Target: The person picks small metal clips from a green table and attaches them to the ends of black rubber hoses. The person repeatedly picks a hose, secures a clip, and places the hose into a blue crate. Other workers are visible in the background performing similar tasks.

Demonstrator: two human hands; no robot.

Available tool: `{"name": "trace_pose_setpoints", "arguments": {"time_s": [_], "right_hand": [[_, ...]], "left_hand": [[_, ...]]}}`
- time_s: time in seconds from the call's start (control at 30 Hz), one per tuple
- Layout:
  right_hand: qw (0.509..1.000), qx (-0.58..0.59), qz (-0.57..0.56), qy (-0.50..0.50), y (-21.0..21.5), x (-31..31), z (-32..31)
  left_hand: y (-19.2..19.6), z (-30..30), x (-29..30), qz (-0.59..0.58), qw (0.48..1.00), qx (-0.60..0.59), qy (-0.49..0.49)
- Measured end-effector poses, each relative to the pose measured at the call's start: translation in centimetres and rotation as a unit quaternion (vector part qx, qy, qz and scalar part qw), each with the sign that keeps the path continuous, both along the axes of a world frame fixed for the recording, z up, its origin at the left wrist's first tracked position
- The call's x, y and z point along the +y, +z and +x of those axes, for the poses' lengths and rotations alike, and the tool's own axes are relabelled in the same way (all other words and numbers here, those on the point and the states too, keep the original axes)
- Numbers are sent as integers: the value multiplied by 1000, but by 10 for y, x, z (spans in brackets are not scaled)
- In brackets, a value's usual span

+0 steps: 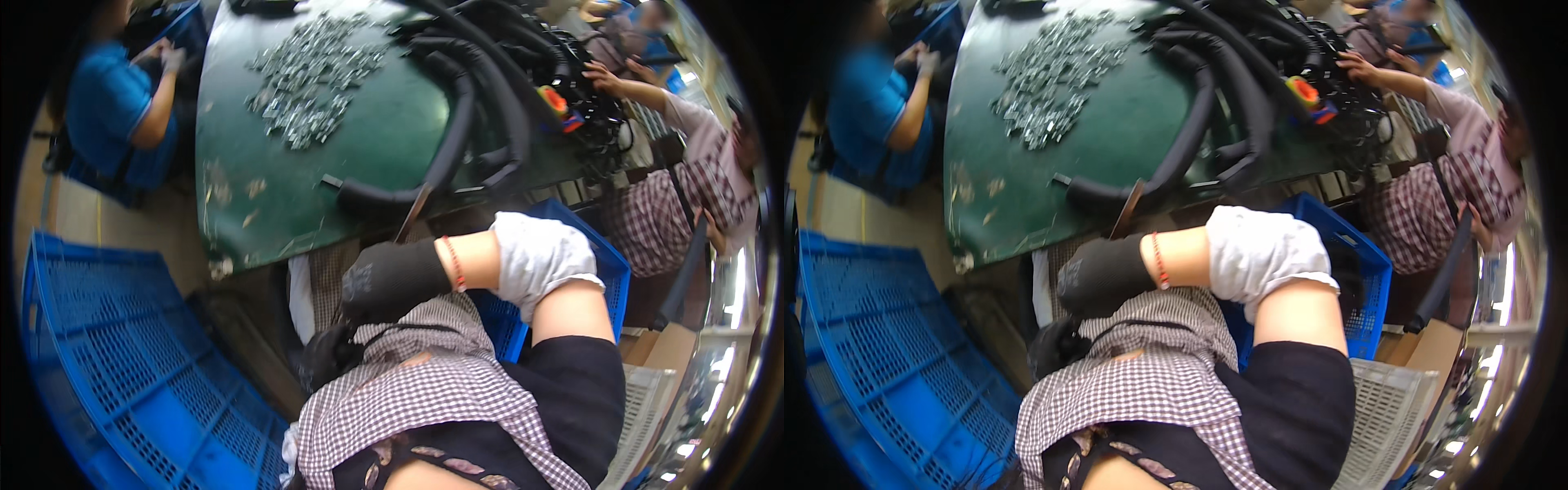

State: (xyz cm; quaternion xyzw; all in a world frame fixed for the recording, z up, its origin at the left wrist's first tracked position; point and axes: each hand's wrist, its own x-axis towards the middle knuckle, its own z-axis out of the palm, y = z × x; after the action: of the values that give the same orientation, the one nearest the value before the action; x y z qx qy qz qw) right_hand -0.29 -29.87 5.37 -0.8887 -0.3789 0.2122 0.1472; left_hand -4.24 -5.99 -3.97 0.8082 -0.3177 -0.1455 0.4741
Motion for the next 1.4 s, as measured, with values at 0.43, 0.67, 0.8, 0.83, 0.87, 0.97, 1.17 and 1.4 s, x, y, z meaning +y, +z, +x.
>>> {"name": "trace_pose_setpoints", "arguments": {"time_s": [0.43,0.67,0.8,0.83,0.87,0.97,1.17,1.4], "right_hand": [[963,-39,130,-233,5,-39,-30],[889,-302,216,-270,-26,-14,-68],[786,-493,238,-285,-18,-22,-81],[760,-542,217,-285,-10,-21,-84],[732,-586,181,-297,-9,-29,-94],[742,-563,94,-352,-10,-39,-124],[802,-340,186,-455,-32,-66,-233],[533,-367,132,-751,-26,-82,-343]], "left_hand": [[24,25,121,-70,903,-192,378],[133,10,41,-231,789,-447,351],[199,27,65,-246,914,-320,-29],[204,25,55,-340,900,-263,-72],[206,26,15,-433,873,-185,-125],[179,56,-17,-609,723,100,-311],[127,85,-93,-436,869,228,-47],[152,31,-197,-184,938,111,-272]]}}
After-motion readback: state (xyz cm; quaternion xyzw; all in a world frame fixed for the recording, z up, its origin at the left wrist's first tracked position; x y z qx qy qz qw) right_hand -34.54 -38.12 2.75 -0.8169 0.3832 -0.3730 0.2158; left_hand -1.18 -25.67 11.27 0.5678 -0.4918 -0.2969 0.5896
